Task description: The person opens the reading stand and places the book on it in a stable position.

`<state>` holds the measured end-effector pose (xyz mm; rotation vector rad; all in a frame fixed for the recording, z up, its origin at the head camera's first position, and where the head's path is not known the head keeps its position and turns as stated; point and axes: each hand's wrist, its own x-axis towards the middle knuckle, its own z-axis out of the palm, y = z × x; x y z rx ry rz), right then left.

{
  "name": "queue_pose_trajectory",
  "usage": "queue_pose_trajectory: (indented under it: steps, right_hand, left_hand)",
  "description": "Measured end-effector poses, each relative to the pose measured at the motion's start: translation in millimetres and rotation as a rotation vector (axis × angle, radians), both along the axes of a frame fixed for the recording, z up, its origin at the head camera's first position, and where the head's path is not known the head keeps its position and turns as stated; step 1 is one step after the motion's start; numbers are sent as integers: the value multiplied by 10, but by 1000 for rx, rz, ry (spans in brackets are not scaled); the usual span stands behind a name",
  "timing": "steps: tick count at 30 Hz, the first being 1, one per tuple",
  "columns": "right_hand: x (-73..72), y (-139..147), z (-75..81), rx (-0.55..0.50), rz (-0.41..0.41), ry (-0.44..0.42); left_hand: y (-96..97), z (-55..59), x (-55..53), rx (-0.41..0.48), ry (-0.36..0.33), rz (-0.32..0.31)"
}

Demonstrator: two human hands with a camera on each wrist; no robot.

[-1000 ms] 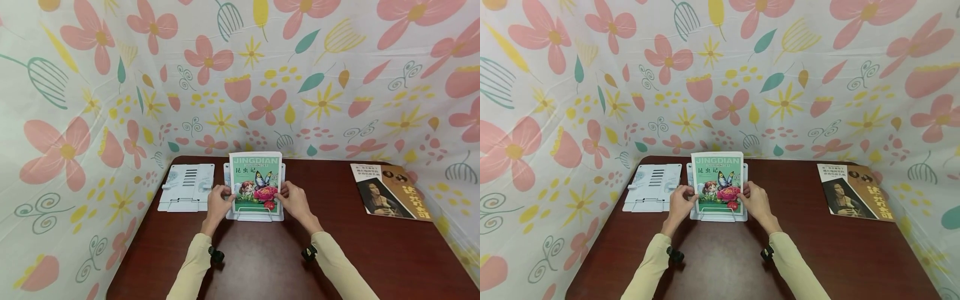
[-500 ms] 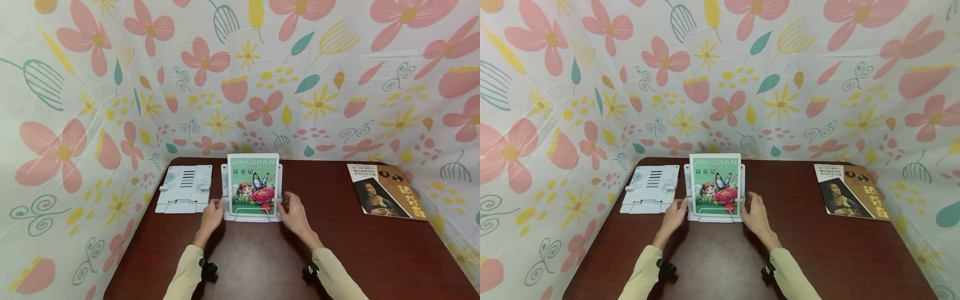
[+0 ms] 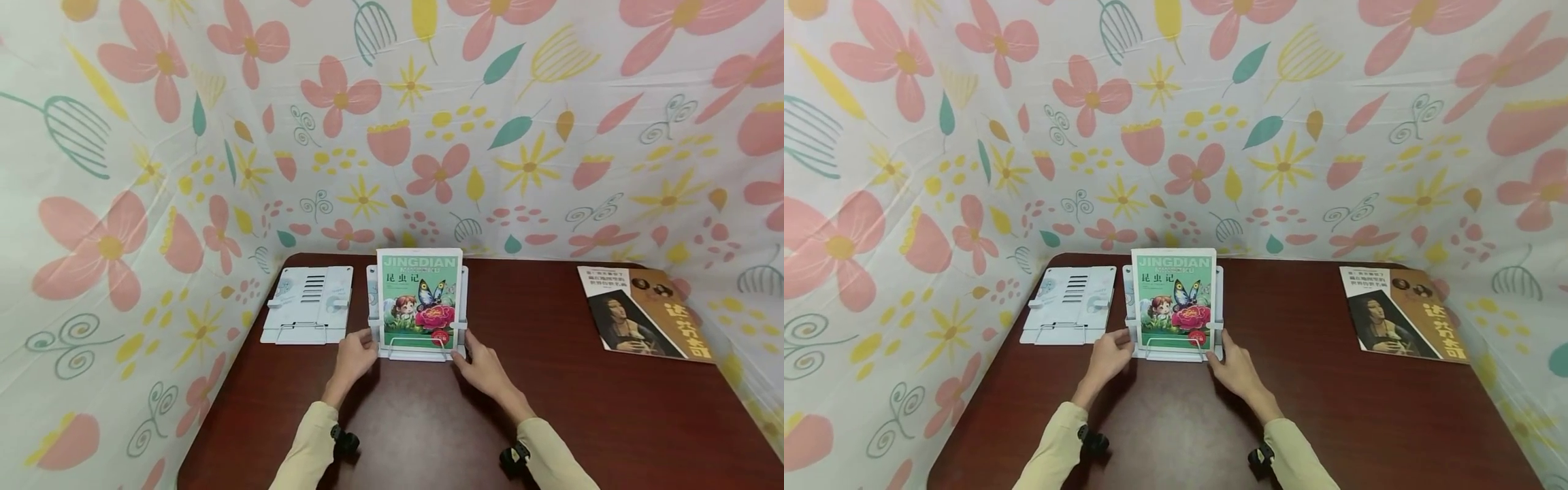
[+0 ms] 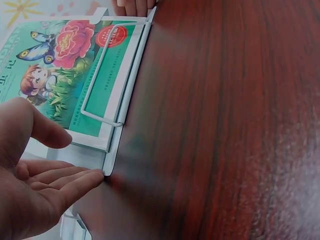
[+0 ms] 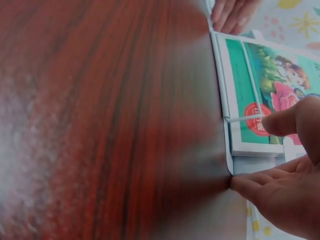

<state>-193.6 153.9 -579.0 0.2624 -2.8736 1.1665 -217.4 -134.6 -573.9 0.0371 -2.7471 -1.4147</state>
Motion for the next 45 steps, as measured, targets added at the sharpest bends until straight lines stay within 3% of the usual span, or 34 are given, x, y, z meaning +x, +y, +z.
queue_pose_trajectory:
  steps: [8,18,28,37,45]
  right_hand:
    - [-6,135,26,-10,-35,-16]
    - [-45,437,73,-47,-75,-128]
    - [-106,812,66,-14,-132,-192]
    - [-218,1112,120,22,-175,-245]
    - [-306,1352,109,19,-196,-253]
  left_hand:
    - [131,-13,-56,45,-32,-13]
    - [485,-36,-189,58,-14,-79]
    - [867,-62,-357,37,-25,-188]
    - [1206,-36,-502,10,-15,-231]
    - [1477,-17,-598,-36,-46,-255]
